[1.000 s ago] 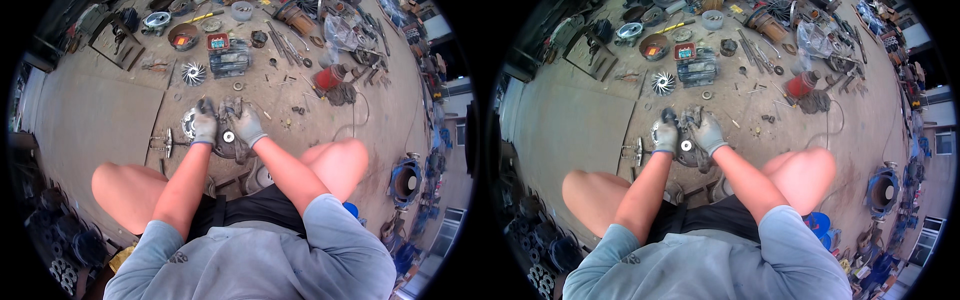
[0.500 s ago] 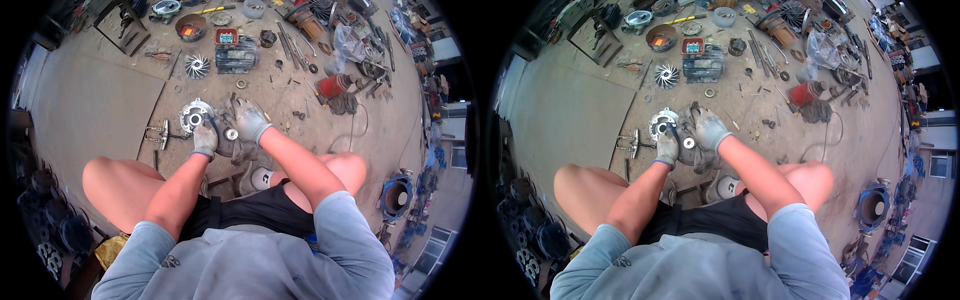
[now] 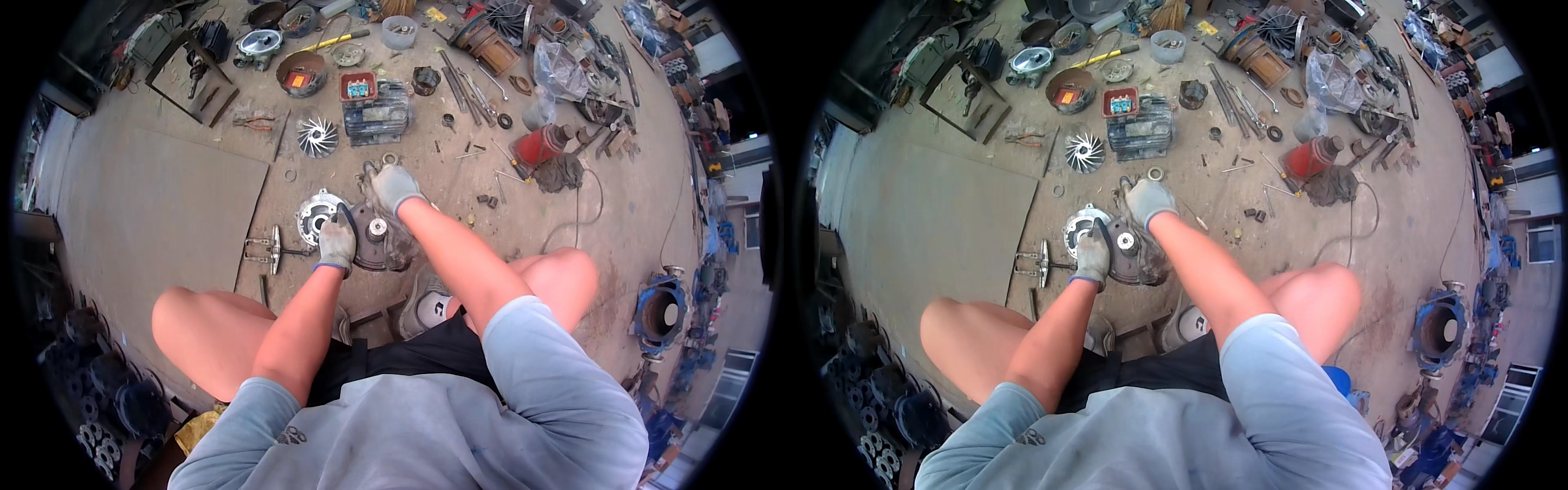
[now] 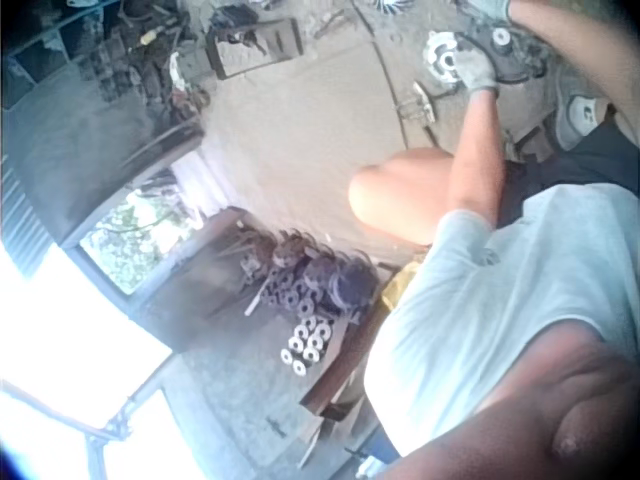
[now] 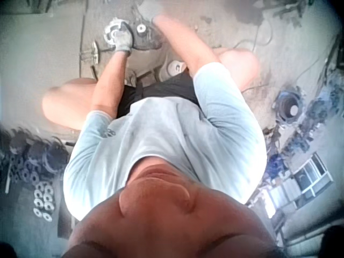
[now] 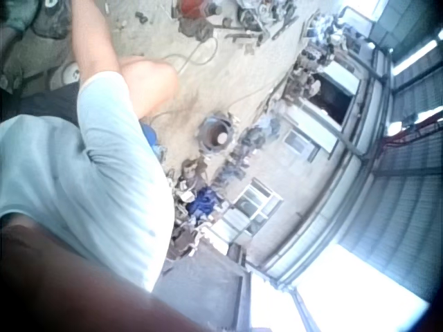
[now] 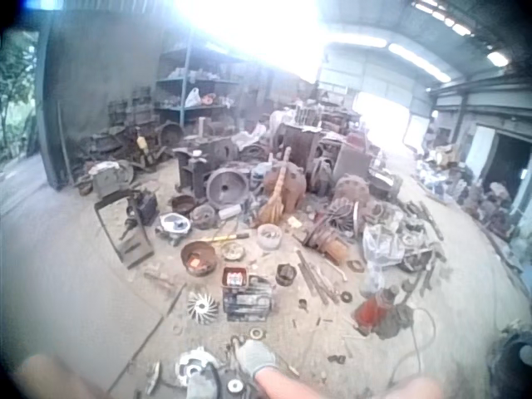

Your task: The person sits on the floor and works on mechanical components, using a tool to tighten or loosen parts on a circular metal assembly. They handle various small parts and tools scattered around the workspace.

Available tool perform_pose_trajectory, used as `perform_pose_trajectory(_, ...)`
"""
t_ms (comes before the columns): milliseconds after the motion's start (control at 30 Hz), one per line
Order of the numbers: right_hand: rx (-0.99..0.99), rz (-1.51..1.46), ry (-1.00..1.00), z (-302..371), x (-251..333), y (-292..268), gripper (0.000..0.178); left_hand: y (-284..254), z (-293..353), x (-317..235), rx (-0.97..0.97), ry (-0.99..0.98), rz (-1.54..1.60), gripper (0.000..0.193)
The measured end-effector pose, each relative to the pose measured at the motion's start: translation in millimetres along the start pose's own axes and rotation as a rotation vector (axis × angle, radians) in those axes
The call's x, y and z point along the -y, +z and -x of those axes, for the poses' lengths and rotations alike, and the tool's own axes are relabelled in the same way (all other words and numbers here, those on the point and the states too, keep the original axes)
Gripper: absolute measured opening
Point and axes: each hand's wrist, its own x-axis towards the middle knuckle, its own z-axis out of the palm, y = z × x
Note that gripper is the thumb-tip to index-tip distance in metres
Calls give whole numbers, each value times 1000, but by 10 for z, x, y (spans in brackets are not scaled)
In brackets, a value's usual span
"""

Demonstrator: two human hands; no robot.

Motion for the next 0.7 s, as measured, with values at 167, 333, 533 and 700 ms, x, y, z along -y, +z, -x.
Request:
perform_pose_trajectory(167, -234, -79, -162, 839, 171, -218, 47, -18, 110, 9, 58, -97, 13, 46)
perform_pose_trajectory(333, -604, -57, -193, 1511, -101, 125, 49, 559, 8, 475, -202, -113, -227, 46)
perform_pose_trajectory(533, -605, -76, -89, 2216, -32, 443, 37, -37, 153, -311, 85, -266, -95, 49)
perform_pose_trajectory(700, -177, -13, -293, 2628, -31, 439, 46, -34, 156, -236, 141, -242, -168, 39)
